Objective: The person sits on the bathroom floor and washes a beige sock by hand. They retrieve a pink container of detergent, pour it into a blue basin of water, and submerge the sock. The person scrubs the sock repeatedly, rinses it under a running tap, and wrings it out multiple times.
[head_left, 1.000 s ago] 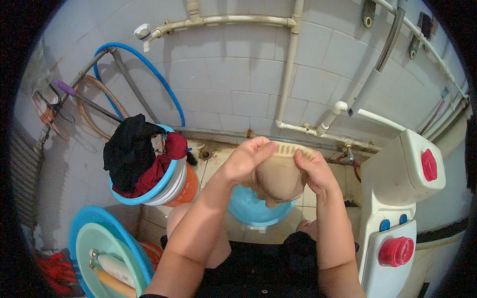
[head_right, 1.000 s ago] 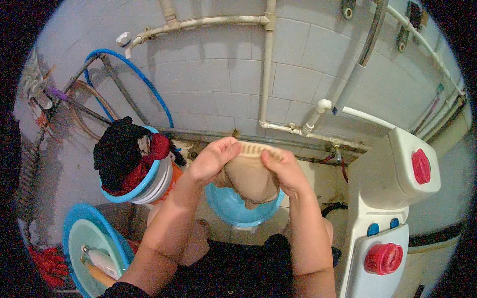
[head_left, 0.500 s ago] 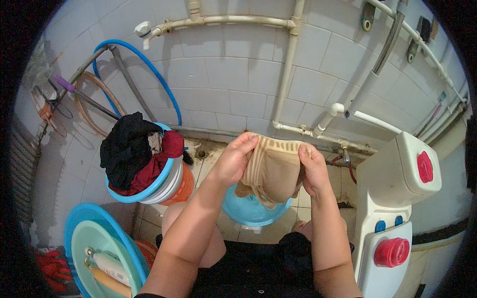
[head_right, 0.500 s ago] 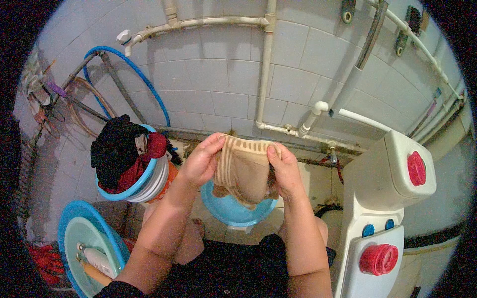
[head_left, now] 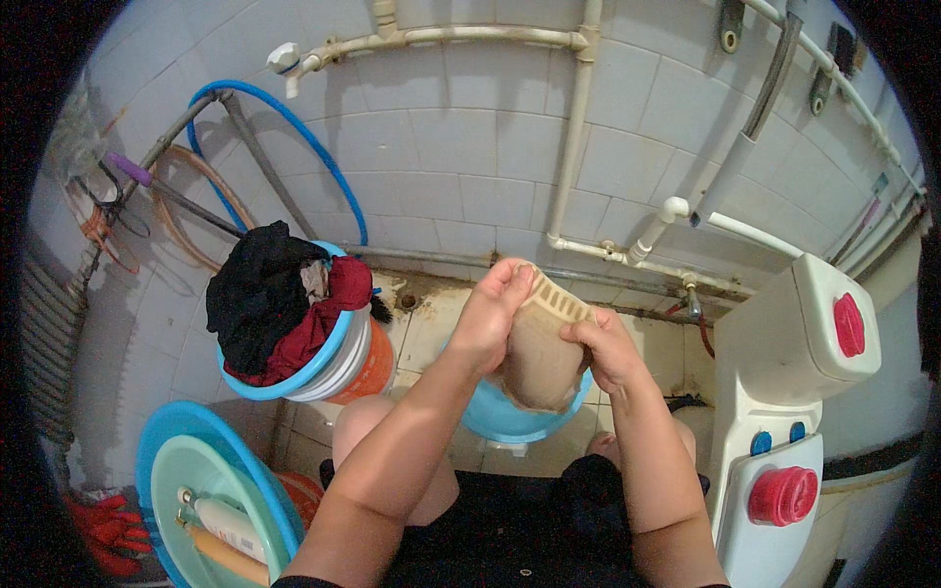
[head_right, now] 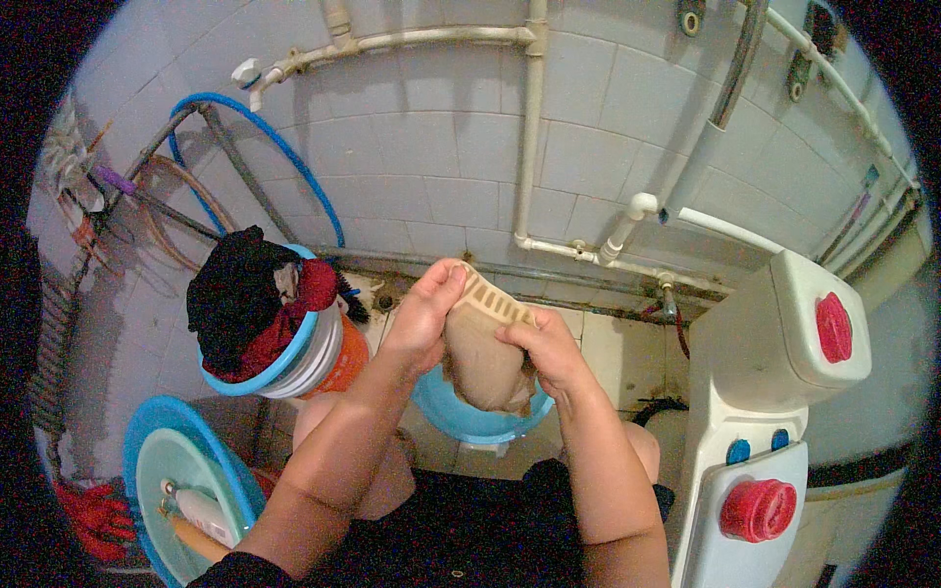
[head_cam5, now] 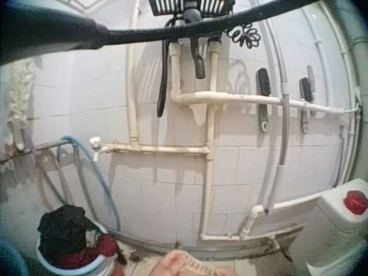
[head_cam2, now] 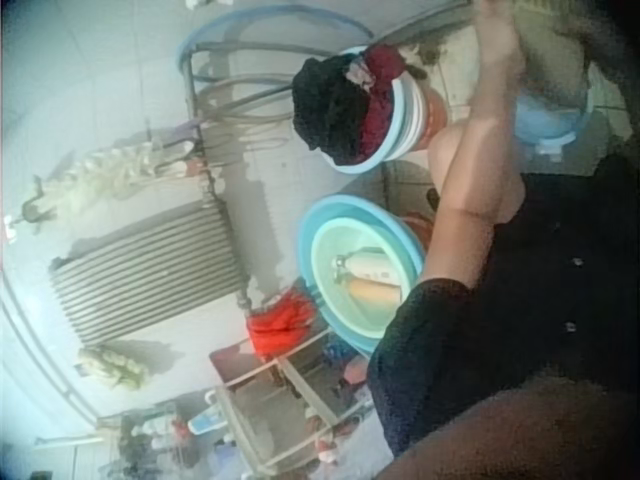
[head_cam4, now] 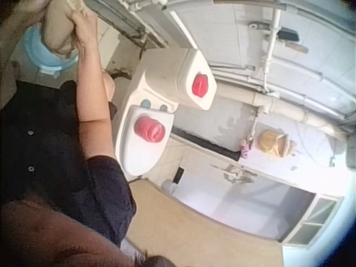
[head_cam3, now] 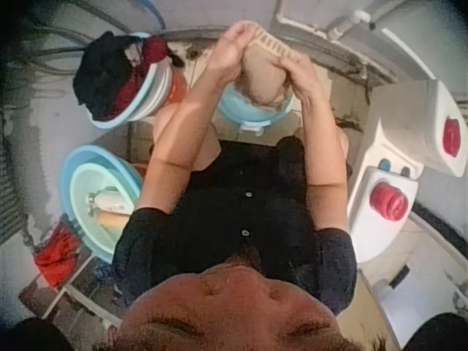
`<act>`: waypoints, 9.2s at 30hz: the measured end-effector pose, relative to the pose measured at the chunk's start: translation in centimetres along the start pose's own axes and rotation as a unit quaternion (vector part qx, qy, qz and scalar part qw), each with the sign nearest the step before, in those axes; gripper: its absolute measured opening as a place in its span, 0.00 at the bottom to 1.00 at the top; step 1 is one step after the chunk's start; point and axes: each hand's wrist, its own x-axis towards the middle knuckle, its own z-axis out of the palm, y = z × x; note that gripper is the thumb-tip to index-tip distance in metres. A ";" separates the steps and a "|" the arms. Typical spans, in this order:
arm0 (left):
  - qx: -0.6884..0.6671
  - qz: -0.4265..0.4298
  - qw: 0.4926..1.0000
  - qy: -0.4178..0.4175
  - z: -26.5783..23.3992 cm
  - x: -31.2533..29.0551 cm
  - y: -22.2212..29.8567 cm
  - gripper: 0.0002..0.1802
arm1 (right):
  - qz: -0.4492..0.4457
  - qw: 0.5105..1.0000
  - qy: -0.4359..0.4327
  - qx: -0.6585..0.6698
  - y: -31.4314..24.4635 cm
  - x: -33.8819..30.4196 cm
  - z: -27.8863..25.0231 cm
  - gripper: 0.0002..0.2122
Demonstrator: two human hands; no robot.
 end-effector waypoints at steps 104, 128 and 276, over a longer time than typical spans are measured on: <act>-0.128 -0.109 0.975 0.146 1.8 0.4 -3.8 0.24 | -0.312 0.870 0.298 -0.238 3.1 4.3 0.2 0.09; -0.086 -0.181 0.958 0.203 1.0 0.6 -3.3 0.29 | -0.106 0.963 0.185 -0.162 2.7 3.8 -0.2 0.20; -0.162 -0.089 0.983 -0.003 0.8 -1.0 -5.6 0.20 | -0.156 0.802 0.236 -0.527 1.1 1.8 4.7 0.08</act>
